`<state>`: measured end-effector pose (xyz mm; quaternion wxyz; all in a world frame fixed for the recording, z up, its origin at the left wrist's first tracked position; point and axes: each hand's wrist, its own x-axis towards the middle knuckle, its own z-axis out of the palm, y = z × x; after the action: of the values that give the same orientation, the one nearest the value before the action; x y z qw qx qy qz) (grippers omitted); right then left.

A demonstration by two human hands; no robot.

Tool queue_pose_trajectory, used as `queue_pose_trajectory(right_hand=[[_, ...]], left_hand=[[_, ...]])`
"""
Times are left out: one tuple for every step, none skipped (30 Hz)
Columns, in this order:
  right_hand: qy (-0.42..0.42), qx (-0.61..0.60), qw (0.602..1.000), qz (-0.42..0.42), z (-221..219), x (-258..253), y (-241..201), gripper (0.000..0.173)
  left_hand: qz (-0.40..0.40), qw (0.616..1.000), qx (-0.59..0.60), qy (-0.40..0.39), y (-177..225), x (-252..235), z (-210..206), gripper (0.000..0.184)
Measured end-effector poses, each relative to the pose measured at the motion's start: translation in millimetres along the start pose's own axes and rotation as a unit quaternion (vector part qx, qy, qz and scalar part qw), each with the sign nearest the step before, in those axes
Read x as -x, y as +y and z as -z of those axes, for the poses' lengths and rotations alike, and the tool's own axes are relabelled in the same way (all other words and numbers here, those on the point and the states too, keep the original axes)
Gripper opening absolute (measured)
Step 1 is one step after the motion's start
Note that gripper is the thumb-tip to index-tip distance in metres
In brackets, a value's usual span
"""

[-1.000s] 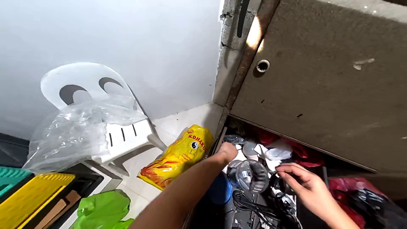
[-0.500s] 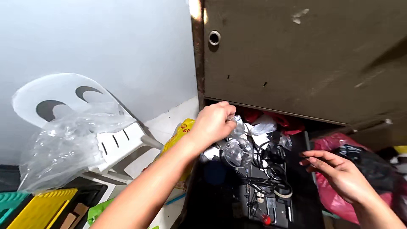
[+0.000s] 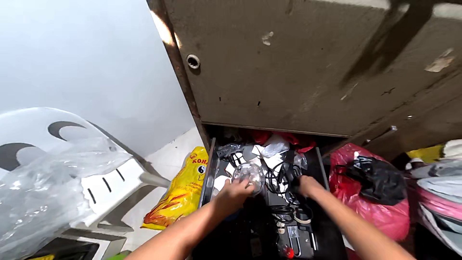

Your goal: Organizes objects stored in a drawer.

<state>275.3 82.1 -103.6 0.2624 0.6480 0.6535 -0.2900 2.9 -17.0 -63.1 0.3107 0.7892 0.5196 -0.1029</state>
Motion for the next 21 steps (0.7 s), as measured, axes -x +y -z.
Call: queue_pose_trajectory(right_hand=[[0.022, -0.002, 1.0, 0.0, -11, -14, -3, 0.073], [0.043, -0.005, 0.999, -0.002, -18, -24, -8, 0.086], [0.067, -0.007, 0.998, -0.007, -22, -30, -14, 0.089], [0.09, -0.014, 0.996, -0.006, -21, -34, -20, 0.08], [0.106, -0.025, 0.994, -0.001, -18, -36, -24, 0.066], [0.116, -0.032, 0.993, 0.004, -11, -37, -27, 0.052], [0.122, -0.029, 0.992, 0.01, -1, -39, -30, 0.043], [0.133, -0.021, 0.991, 0.016, 9, -41, -33, 0.039], [0.149, -0.016, 0.989, 0.021, 18, -45, -33, 0.036], [0.168, -0.025, 0.985, 0.024, 25, -51, -33, 0.033], [0.183, -0.047, 0.982, 0.02, 32, -56, -33, 0.032], [0.191, -0.08, 0.978, 0.009, 40, -60, -33, 0.031], [0.195, -0.116, 0.974, -0.008, 48, -61, -35, 0.03], [0.194, -0.148, 0.969, -0.031, 56, -60, -39, 0.029], [0.188, -0.174, 0.965, -0.051, 64, -57, -44, 0.027], [0.182, -0.191, 0.962, -0.067, 68, -54, -48, 0.028], [0.178, -0.2, 0.961, -0.077, 70, -54, -50, 0.029], [0.175, -0.21, 0.959, -0.081, 70, -54, -51, 0.03], [0.177, -0.225, 0.955, -0.078, 69, -55, -52, 0.032], [0.194, -0.247, 0.947, -0.063, 65, -54, -53, 0.035], [0.227, -0.266, 0.936, -0.03, 57, -49, -55, 0.038]], left_hand=[[-0.01, 1.0, -0.01, 0.009, -6, -3, -5, 0.051], [-0.02, 0.999, -0.018, 0.023, -11, -5, -10, 0.045], [-0.025, 0.999, -0.019, 0.033, -15, -5, -12, 0.041], [-0.023, 0.999, -0.018, 0.037, -15, -3, -11, 0.037], [-0.018, 0.999, -0.024, 0.036, -14, 1, -11, 0.035], [-0.011, 0.999, -0.044, 0.021, -10, 5, -10, 0.034], [-0.003, 0.997, -0.08, -0.007, -6, 10, -6, 0.034], [0.006, 0.992, -0.118, -0.049, 0, 15, 0, 0.036], [0.012, 0.986, -0.147, -0.084, 6, 22, 5, 0.037], [0.016, 0.981, -0.161, -0.105, 11, 29, 9, 0.036], [0.017, 0.98, -0.164, -0.115, 15, 38, 12, 0.034], [0.01, 0.981, -0.161, -0.109, 16, 48, 13, 0.032], [-0.009, 0.984, -0.155, -0.091, 15, 59, 14, 0.029], [-0.034, 0.986, -0.147, -0.065, 14, 72, 14, 0.025], [-0.065, 0.988, -0.138, -0.034, 13, 84, 13, 0.022], [-0.092, 0.988, -0.123, -0.019, 14, 95, 14, 0.021], [-0.117, 0.988, -0.105, -0.004, 15, 106, 14, 0.019], [-0.145, 0.985, -0.093, 0.022, 15, 116, 11, 0.017], [-0.161, 0.983, -0.08, 0.039, 15, 123, 8, 0.016], [-0.161, 0.984, -0.074, 0.034, 17, 128, 6, 0.016], [-0.141, 0.987, -0.073, -0.001, 22, 131, 6, 0.019]])
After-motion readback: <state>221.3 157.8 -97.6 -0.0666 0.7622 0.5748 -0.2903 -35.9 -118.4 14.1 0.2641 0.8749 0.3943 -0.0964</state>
